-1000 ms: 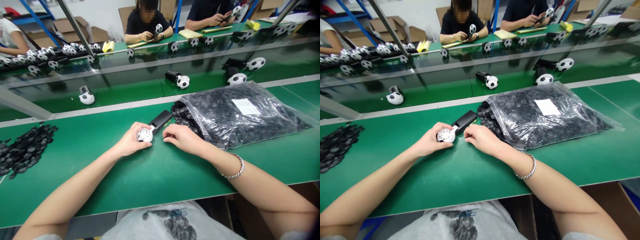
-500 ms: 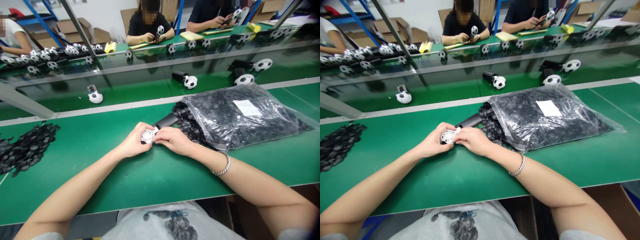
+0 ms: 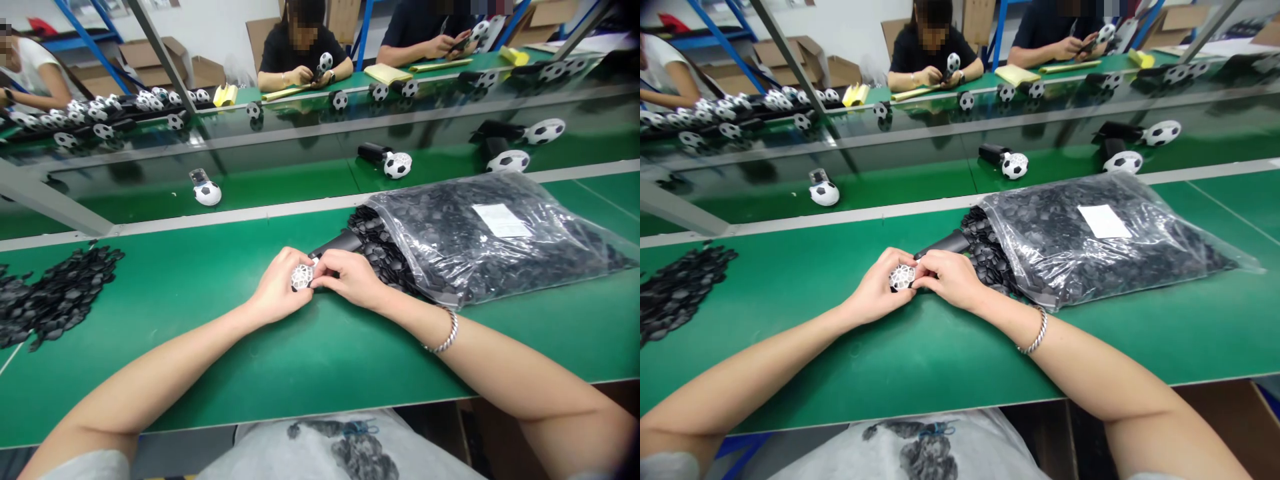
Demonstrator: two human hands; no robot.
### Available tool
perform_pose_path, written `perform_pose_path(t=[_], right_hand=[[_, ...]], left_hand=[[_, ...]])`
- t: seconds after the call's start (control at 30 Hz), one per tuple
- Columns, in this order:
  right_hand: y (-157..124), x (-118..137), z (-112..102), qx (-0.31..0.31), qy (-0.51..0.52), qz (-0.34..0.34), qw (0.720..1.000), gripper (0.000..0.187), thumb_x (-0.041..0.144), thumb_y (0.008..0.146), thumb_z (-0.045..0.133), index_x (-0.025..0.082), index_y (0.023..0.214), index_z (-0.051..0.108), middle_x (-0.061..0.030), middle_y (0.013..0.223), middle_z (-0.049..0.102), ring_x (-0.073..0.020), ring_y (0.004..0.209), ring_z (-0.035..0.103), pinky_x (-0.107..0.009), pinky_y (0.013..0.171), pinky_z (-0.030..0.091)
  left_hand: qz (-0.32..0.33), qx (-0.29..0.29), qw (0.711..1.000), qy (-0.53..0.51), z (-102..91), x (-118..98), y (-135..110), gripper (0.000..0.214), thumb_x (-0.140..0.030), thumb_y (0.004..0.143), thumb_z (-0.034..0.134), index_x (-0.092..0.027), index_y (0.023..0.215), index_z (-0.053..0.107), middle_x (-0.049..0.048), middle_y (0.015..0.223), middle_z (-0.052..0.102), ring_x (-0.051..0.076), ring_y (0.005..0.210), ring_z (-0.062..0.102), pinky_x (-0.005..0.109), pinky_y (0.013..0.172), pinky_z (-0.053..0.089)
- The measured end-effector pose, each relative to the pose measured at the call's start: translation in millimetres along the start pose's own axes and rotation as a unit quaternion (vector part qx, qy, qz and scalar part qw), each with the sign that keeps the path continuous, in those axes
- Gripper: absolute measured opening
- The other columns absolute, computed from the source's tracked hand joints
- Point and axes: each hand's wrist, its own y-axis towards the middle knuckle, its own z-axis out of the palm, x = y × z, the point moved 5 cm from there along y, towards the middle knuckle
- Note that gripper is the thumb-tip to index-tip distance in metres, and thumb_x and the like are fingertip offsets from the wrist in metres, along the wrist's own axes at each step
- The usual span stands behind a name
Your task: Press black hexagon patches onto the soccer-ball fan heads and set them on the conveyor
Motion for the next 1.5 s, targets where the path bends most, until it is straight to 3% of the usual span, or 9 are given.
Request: perform_pose_path(t=[0.2,0.33,0.5,0.67,0.83,0.97,1.13,1.33,1.5], right_hand=[[-5,4,-1,-0.037,0.003,-0.034,0.999,0.011,0.027,0.078,0.062,0.018,0.084,0.059,-0.0035,0.087,0.058,-0.0145,0.081,0.055,-0.026,0.072,0.045],[-9,1,-8,-0.065,-0.035,-0.063,0.995,0.022,0.031,0.079,0.06,0.02,0.097,0.056,-0.0089,0.105,0.053,-0.0206,0.101,0.051,-0.037,0.088,0.044],[-15,-20,-25,-0.035,-0.177,0.026,0.983,0.026,0.027,0.078,0.06,0.018,0.102,0.058,-0.0108,0.111,0.053,-0.0248,0.104,0.048,-0.039,0.087,0.045],[-15,-35,-34,0.063,-0.281,0.11,0.951,0.023,0.029,0.082,0.055,0.018,0.099,0.064,-0.0097,0.1,0.059,-0.0251,0.091,0.051,-0.037,0.079,0.045],[-11,-29,-30,0.108,-0.261,0.102,0.954,0.021,0.032,0.083,0.054,0.019,0.095,0.067,-0.0079,0.091,0.061,-0.022,0.087,0.053,-0.032,0.075,0.043],[-13,-23,-21,0.107,-0.226,0.048,0.967,0.021,0.033,0.082,0.056,0.019,0.094,0.066,-0.0081,0.088,0.06,-0.0202,0.082,0.053,-0.032,0.074,0.042],[-12,-26,-14,0.112,-0.213,0.036,0.97,0.011,0.024,0.081,0.057,0.017,0.086,0.064,-0.0072,0.085,0.061,-0.0202,0.08,0.054,-0.033,0.073,0.042],[-10,-27,-16,0.128,-0.2,0.081,0.968,0.008,0.02,0.078,0.06,0.017,0.086,0.062,-0.0064,0.084,0.06,-0.0194,0.08,0.057,-0.028,0.068,0.042],[-12,-23,-24,0.099,-0.163,0.071,0.979,0.004,0.021,0.081,0.056,0.019,0.078,0.058,-0.0028,0.079,0.059,-0.0145,0.07,0.056,-0.024,0.061,0.041]], left_hand=[[-0.023,-0.015,0.998,-0.057,-3.2,12,10,0.034,-0.015,0.06,0.064,-0.02,0.092,0.055,0.0035,0.097,0.055,0.02,0.091,0.054,0.033,0.082,0.045],[-0.109,-0.12,0.984,-0.08,-32.1,52,68,0.043,-0.023,0.057,0.07,-0.016,0.097,0.057,0.004,0.088,0.061,0.019,0.077,0.058,0.032,0.071,0.048],[-0.129,-0.221,0.966,-0.041,-85.5,105,138,0.056,-0.029,0.071,0.062,-0.015,0.121,0.042,0.0124,0.119,0.052,0.024,0.111,0.049,0.037,0.092,0.039],[-0.267,-0.347,0.882,0.173,-124.1,156,121,0.067,-0.024,0.055,0.075,-0.02,0.117,0.048,0.0144,0.134,0.034,0.039,0.127,0.022,0.055,0.102,0.018],[-0.32,-0.323,0.882,0.126,-129.7,186,104,0.061,-0.017,0.056,0.075,-0.015,0.112,0.049,0.01,0.112,0.051,0.027,0.101,0.052,0.043,0.092,0.039],[-0.259,-0.342,0.897,0.106,-154.5,161,97,0.063,-0.03,0.066,0.07,-0.016,0.118,0.037,0.0009,0.11,0.053,0.016,0.094,0.052,0.033,0.088,0.043],[-0.089,-0.319,0.944,0.013,-168.5,87,75,0.061,-0.042,0.071,0.066,-0.02,0.119,0.034,-0.0022,0.109,0.054,0.012,0.09,0.053,0.028,0.083,0.045],[-0.049,-0.074,0.995,0.043,-101.9,2,62,0.05,-0.048,0.071,0.062,-0.017,0.109,0.053,0.004,0.102,0.06,0.02,0.089,0.057,0.029,0.075,0.045],[-0.076,0.119,0.989,0.045,-46.4,-17,62,0.045,-0.056,0.074,0.053,-0.021,0.101,0.06,0.0023,0.098,0.064,0.021,0.083,0.06,0.027,0.067,0.046]])
